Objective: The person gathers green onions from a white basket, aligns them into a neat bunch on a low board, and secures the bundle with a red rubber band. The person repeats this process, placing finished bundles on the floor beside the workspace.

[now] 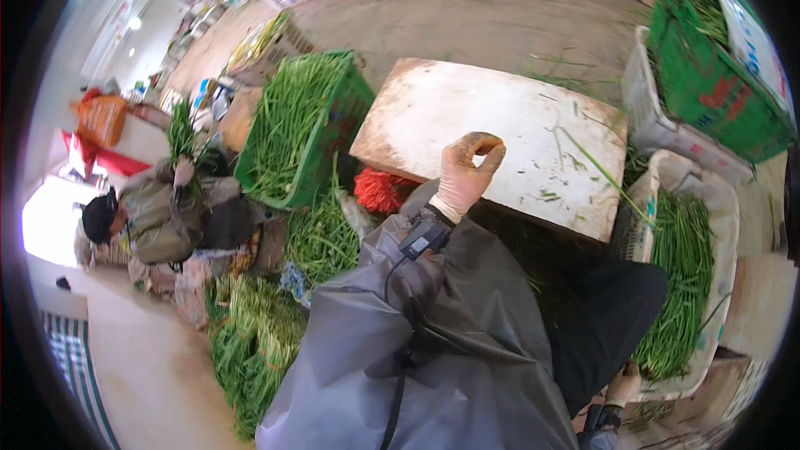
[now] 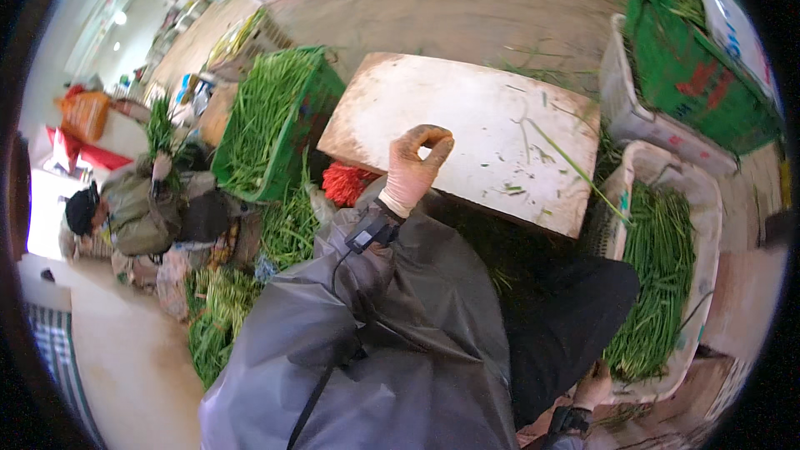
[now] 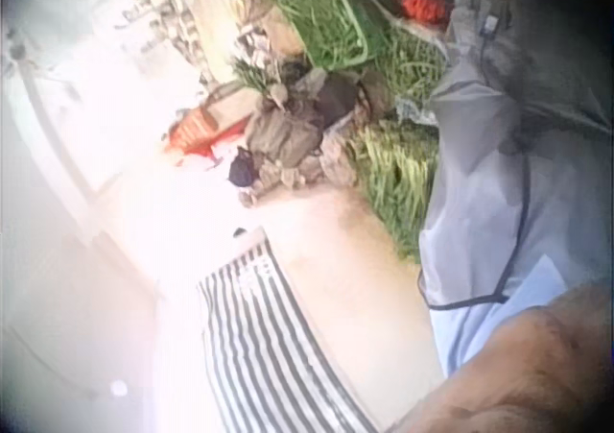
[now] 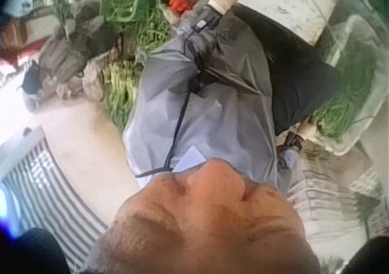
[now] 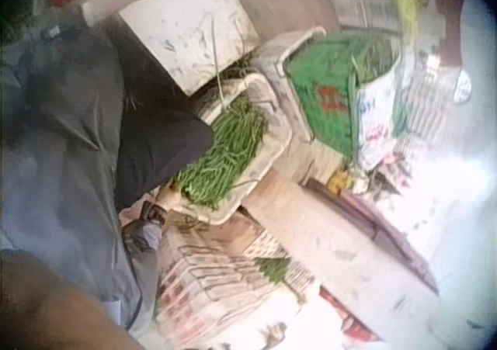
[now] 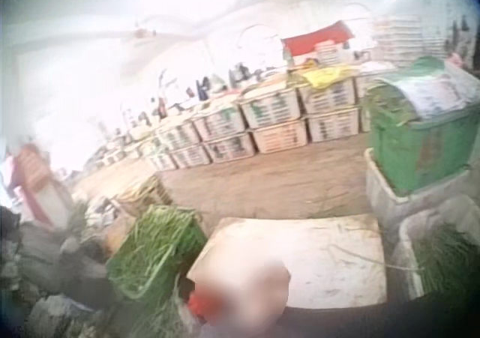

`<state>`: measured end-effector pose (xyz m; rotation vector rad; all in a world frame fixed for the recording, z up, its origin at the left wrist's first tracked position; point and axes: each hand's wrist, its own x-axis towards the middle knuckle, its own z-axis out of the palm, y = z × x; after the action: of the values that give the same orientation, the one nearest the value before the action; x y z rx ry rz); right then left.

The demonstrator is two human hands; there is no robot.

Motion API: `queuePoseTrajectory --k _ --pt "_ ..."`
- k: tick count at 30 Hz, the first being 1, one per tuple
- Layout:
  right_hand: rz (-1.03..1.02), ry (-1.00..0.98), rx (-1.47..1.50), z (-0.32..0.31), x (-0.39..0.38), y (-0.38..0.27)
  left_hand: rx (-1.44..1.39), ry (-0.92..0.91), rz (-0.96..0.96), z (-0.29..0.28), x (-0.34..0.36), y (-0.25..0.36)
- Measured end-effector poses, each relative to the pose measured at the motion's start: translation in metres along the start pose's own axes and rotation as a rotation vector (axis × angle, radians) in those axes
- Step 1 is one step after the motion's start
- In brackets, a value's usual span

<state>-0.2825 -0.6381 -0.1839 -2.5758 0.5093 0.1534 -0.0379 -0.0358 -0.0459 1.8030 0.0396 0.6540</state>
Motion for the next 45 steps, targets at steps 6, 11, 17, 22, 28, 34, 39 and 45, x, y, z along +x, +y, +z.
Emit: queuePoseTrajectory --k 6,11,17,22,28,34,39,45 --pt "0.148 0.019 0.121 0.009 0.005 0.021 0.157 0.395 -0.127 -0.140 -0.034 -0.078" --pt "0.114 0.065 -0.038 0.009 0.007 0.028 0.012 0.796 -0.655 -0.256 -0.107 -0.183" --pt "0.276 -0.103 0.052 0.011 0.011 0.031 0.366 0.732 -0.706 -0.295 -0.149 -0.243" --pt "0.672 0.009 1.025 0.014 0.012 0.029 0.704 0.578 -0.578 -0.296 -0.127 -0.253" --pt "0.219 -0.099 -0.300 0.005 0.010 0.017 0.797 0.465 -0.664 -0.296 -0.102 -0.259" --pt "0.224 -0.029 -0.193 0.007 0.011 0.029 0.946 0.321 -0.702 -0.302 -0.089 -0.259" --pt "0.198 -0.027 -0.208 0.011 0.013 0.042 0.918 0.440 -0.529 -0.302 -0.074 -0.241" --pt "0.181 -0.089 -0.377 0.010 0.009 0.040 0.568 0.496 -0.331 -0.293 -0.004 -0.173"
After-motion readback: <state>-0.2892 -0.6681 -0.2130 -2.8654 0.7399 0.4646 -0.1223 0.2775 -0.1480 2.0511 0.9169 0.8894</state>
